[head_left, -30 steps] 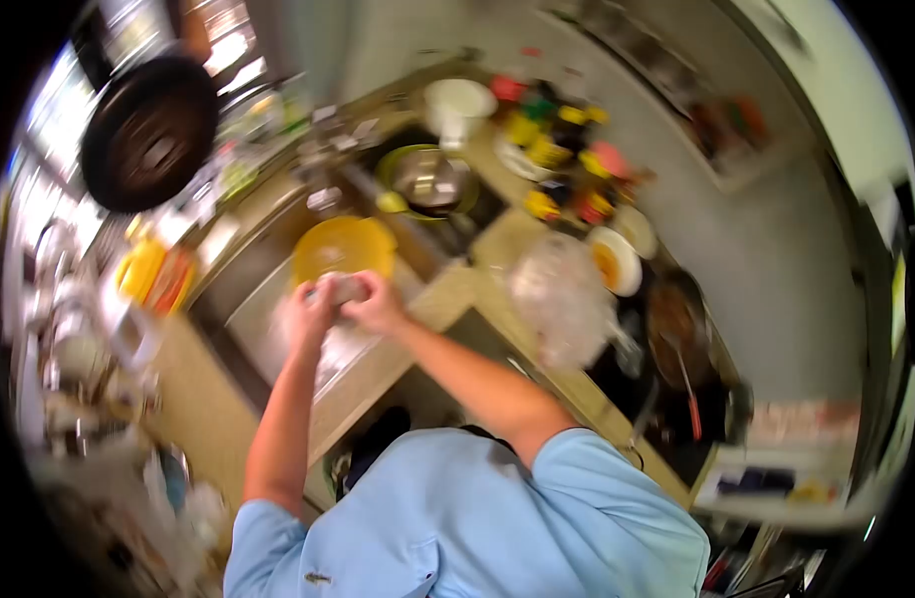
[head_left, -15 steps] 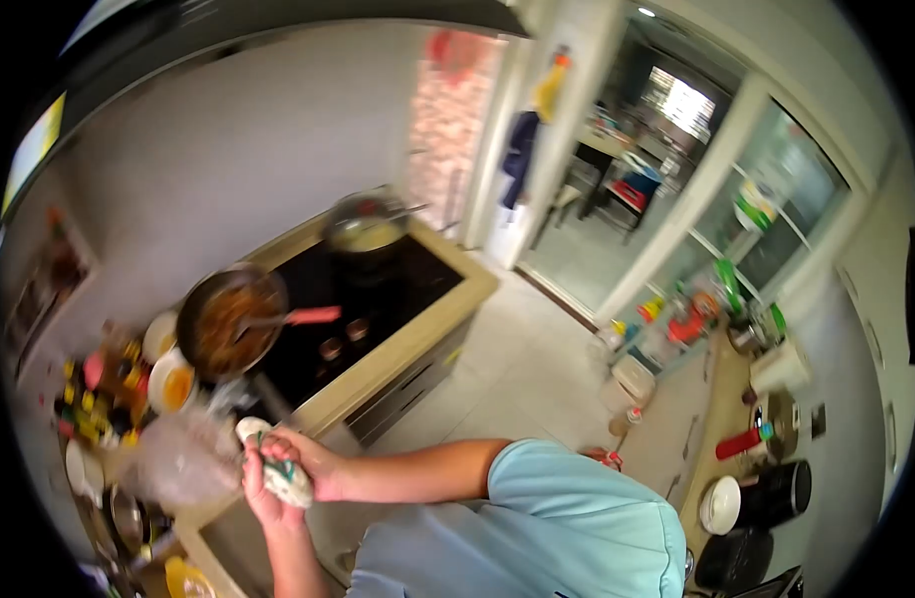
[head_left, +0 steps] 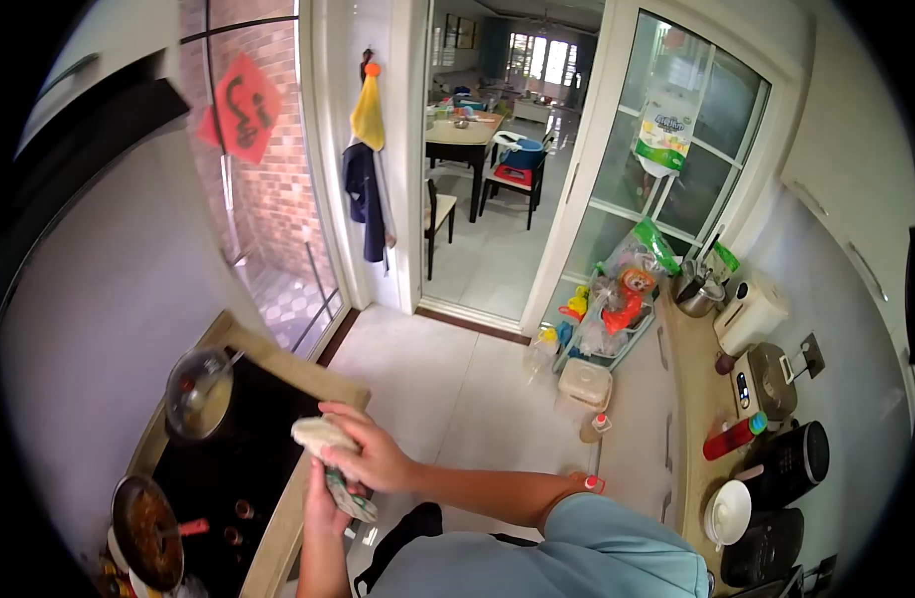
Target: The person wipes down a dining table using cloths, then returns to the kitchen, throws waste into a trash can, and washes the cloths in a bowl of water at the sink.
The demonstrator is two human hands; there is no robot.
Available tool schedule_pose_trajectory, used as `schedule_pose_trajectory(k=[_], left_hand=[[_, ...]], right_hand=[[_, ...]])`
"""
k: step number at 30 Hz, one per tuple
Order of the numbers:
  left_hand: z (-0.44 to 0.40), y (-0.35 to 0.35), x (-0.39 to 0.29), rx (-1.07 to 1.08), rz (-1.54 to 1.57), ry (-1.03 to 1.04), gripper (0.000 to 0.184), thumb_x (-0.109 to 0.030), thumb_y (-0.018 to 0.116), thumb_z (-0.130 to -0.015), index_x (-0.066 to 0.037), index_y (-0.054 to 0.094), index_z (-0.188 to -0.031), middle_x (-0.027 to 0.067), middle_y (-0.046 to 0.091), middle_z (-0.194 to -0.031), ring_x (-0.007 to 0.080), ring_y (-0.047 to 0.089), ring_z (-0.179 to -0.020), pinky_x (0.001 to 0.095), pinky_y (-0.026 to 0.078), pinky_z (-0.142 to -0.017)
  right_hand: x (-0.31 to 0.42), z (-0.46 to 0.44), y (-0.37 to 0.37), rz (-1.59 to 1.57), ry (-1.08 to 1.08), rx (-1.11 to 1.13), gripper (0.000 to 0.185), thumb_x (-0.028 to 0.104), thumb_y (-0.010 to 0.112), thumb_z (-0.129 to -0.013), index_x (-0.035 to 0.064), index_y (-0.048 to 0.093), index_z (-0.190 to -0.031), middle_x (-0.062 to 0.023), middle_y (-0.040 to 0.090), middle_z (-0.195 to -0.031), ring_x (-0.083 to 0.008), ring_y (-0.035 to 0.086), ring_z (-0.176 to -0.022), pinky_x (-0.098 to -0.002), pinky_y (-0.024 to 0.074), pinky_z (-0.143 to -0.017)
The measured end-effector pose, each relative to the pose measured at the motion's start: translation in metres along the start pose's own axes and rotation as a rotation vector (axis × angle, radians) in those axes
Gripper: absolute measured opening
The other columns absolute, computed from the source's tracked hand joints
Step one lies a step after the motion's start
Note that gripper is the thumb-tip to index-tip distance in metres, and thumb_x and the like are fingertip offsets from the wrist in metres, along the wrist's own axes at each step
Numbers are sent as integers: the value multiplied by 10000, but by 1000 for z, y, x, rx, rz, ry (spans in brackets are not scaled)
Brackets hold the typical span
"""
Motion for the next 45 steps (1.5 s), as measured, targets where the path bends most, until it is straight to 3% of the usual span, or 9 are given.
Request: schedule_pose_trajectory(k=[3, 4, 8, 13, 21, 25, 30, 32, 45], left_hand=[[-90, 31, 36, 85, 2, -57, 321, -341, 500, -1027, -64, 568, -1172, 70, 647, -825, 158, 582, -565, 298, 484, -475], [-125, 41, 35, 87, -285, 28, 277, -299, 504, -1025, -55, 603, -1110, 69, 655, -819, 153, 593, -576, 293, 488, -476], [-251, 119, 56, 110, -883, 43, 273, -244, 549, -998, -16, 676, -917, 50, 645, -724, 116, 600, -573, 273, 472, -485], [-392, 218, 97, 231, -1199, 34, 296, -270, 577, -981, 5, 671, -923, 31, 594, -625, 97, 574, -522, 272, 447, -491], [-648, 313, 200, 322, -1196, -50, 281, -256, 547, -996, -7, 675, -1025, 34, 612, -677, 95, 540, -543, 271, 450, -513], [-774, 358, 206, 164, -1010, -55, 313, -299, 540, -1008, -21, 661, -933, 1, 577, -672, 82, 524, -533, 253, 429, -490], [-904, 409, 227, 159, -1032, -169, 300, -282, 549, -1009, -9, 662, -953, 3, 600, -716, 76, 536, -566, 255, 444, -515], [-956, 430, 237, 207, -895, -182, 310, -306, 538, -1015, -22, 661, -993, 8, 627, -752, 78, 562, -582, 246, 456, -525], [-1352, 575, 294, 394, -436, -418, 266, -230, 534, -1007, -67, 606, -1204, 18, 645, -953, 71, 588, -731, 234, 491, -587]], right_hand=[[-56, -36, -61, 117, 40, -3, 328, 191, 617, -937, -24, 622, -1186, -219, 498, -1351, -311, 497, -1245, -366, 411, -1017], [-68, -49, -85, 132, 41, -11, 328, 191, 617, -937, -24, 622, -1186, -219, 498, -1351, -311, 497, -1245, -366, 411, -1017], [-139, -78, -232, 185, 384, -226, 291, 155, 576, -961, 12, 618, -1210, -102, 617, -1081, -155, 593, -837, -295, 500, -752], [-194, -88, -398, -45, 540, -496, 217, 100, 601, -959, 2, 649, -1147, -17, 673, -884, -65, 588, -766, -224, 480, -674], [-315, -144, -603, 93, 834, -485, 219, 142, 755, -869, -9, 699, -1017, -31, 706, -847, -68, 631, -738, -224, 509, -679], [-327, -248, -722, 414, 515, -623, 206, 156, 745, -879, -15, 684, -976, -34, 694, -836, -83, 646, -771, -234, 520, -697], [-382, -405, -790, -416, 556, -414, 370, 295, 552, -1016, -36, 566, -1182, -170, 660, -1065, -233, 681, -909, -336, 553, -808], [-407, -471, -821, -794, 411, -351, 538, 434, 344, -1061, -42, 532, -1226, -222, 636, -1141, -319, 677, -967, -409, 541, -857], [-612, -762, -1041, -735, 416, -322, 683, 552, 223, -1042, -17, 492, -1309, -269, 579, -1281, -339, 676, -977, -408, 542, -834]])
Point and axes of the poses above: each hand's wrist, its own z-axis away from the middle knuckle, its own y-axis out of the palm, x = y × z, the point moved 9 cm from there along -z, towards the middle knuckle
